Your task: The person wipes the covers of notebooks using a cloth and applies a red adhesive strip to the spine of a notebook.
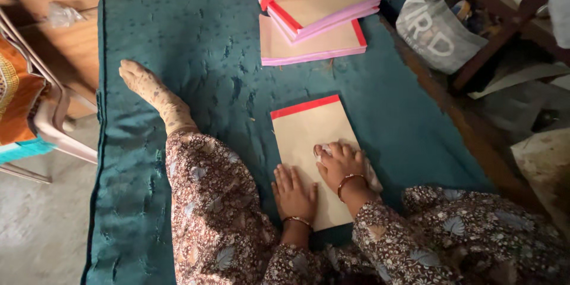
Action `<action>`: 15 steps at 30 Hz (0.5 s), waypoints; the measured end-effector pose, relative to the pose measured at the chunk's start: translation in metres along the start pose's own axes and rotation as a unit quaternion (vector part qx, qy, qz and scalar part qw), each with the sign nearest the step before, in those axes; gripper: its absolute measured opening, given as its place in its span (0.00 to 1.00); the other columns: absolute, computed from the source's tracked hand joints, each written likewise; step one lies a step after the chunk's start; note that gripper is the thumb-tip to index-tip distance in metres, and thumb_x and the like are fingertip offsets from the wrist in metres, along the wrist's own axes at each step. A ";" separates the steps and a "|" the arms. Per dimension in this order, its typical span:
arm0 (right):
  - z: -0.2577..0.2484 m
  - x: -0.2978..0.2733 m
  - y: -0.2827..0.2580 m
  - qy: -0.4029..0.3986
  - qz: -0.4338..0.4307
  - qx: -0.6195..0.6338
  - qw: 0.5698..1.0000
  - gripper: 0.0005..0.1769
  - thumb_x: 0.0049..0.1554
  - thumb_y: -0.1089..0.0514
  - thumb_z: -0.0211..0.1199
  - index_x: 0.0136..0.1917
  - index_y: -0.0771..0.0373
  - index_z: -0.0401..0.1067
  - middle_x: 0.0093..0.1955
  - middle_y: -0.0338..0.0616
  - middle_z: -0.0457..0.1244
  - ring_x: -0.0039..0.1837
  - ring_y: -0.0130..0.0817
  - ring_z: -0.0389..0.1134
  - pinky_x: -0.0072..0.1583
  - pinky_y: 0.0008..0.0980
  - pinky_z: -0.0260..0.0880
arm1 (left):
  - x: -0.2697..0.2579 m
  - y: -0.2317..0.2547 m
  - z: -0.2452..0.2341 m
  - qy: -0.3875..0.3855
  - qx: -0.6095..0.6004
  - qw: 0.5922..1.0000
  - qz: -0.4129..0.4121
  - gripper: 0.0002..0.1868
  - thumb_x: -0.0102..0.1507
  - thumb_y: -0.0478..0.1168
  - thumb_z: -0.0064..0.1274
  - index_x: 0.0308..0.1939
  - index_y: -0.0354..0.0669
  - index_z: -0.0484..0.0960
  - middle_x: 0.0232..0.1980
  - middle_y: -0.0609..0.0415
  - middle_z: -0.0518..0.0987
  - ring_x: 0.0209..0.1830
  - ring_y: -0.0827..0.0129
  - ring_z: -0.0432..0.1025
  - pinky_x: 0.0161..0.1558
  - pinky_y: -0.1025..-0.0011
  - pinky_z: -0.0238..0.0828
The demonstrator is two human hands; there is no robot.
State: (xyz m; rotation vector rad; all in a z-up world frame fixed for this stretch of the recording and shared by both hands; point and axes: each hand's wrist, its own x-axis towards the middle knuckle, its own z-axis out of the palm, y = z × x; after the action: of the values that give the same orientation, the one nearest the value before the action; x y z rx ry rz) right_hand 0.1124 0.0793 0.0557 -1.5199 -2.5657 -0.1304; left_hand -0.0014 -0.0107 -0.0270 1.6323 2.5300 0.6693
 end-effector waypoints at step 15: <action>0.020 0.064 0.023 0.035 0.011 -0.029 0.999 0.22 0.57 0.40 0.59 0.65 0.35 0.74 0.65 0.36 0.62 0.70 0.44 0.58 0.62 0.54 0.58 | 0.034 0.004 -0.018 -0.040 -0.023 0.999 0.001 0.47 0.61 0.64 0.48 0.75 0.37 0.59 0.79 0.28 0.49 0.80 0.41 0.42 0.75 0.45 0.33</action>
State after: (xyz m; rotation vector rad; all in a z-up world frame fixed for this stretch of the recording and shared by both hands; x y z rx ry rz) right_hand 0.1003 0.1488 0.0472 -1.5336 -2.5115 -0.2516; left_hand -0.0183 0.0150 -0.0033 1.6124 2.4391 0.6436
